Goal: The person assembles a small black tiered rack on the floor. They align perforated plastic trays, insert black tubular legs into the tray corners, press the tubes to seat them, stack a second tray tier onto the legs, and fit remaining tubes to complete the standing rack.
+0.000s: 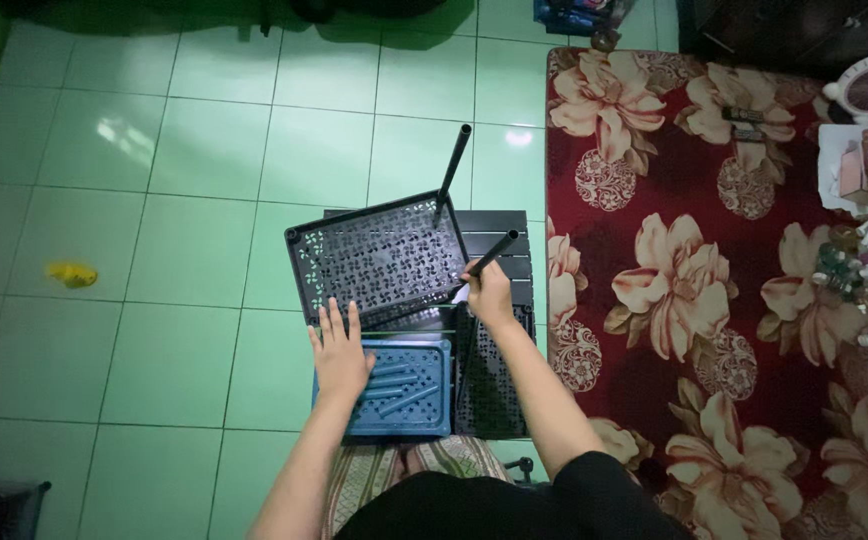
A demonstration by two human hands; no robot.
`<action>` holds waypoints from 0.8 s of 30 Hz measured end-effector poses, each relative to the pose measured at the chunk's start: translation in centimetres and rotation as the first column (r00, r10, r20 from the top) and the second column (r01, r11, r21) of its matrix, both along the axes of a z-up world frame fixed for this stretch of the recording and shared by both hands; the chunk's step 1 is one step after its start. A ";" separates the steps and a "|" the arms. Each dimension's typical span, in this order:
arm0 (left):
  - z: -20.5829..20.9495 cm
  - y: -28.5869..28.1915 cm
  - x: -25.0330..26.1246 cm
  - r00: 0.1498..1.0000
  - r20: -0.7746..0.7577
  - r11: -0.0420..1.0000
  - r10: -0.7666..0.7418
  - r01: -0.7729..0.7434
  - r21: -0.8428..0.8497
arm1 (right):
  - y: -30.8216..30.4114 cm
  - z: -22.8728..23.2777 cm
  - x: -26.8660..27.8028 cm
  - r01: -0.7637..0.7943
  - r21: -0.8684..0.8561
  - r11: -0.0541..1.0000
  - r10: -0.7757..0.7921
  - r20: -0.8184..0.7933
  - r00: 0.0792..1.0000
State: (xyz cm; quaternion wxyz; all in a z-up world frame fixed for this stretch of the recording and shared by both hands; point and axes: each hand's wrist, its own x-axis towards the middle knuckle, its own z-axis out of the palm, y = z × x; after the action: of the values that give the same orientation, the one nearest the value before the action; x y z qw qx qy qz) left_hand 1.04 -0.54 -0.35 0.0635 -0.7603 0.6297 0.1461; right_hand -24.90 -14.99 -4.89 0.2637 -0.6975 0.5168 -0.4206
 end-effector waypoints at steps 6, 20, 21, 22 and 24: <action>-0.2 0.3 0.1 1.000 0.002 0.998 -0.022 0.022 -0.058 | -0.1 0.2 -0.3 -0.051 -0.048 0.998 0.050 -0.028 0.998; -1.0 0.3 0.3 0.999 0.035 0.999 -0.033 0.034 -0.035 | 1.3 0.5 -0.1 0.037 0.154 0.987 -0.046 0.059 0.997; -1.0 0.4 0.2 0.999 0.041 0.999 -0.034 0.035 -0.022 | 1.6 0.6 -0.1 0.053 0.133 0.990 -0.062 0.063 0.996; -1.0 0.4 0.2 0.998 0.045 0.999 -0.042 0.043 -0.022 | 1.7 0.6 0.0 0.060 0.131 0.990 -0.069 0.063 0.996; -1.1 0.4 0.3 0.997 0.054 0.998 -0.059 0.060 -0.021 | 1.6 0.7 0.1 0.074 0.128 0.989 -0.083 0.064 0.994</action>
State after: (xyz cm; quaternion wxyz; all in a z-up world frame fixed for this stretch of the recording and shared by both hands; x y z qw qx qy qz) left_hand 1.31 -0.14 -1.47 0.0761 -0.7456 0.6516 0.1166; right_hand -24.81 -13.44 -4.22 0.3077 -0.6437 0.5599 -0.4213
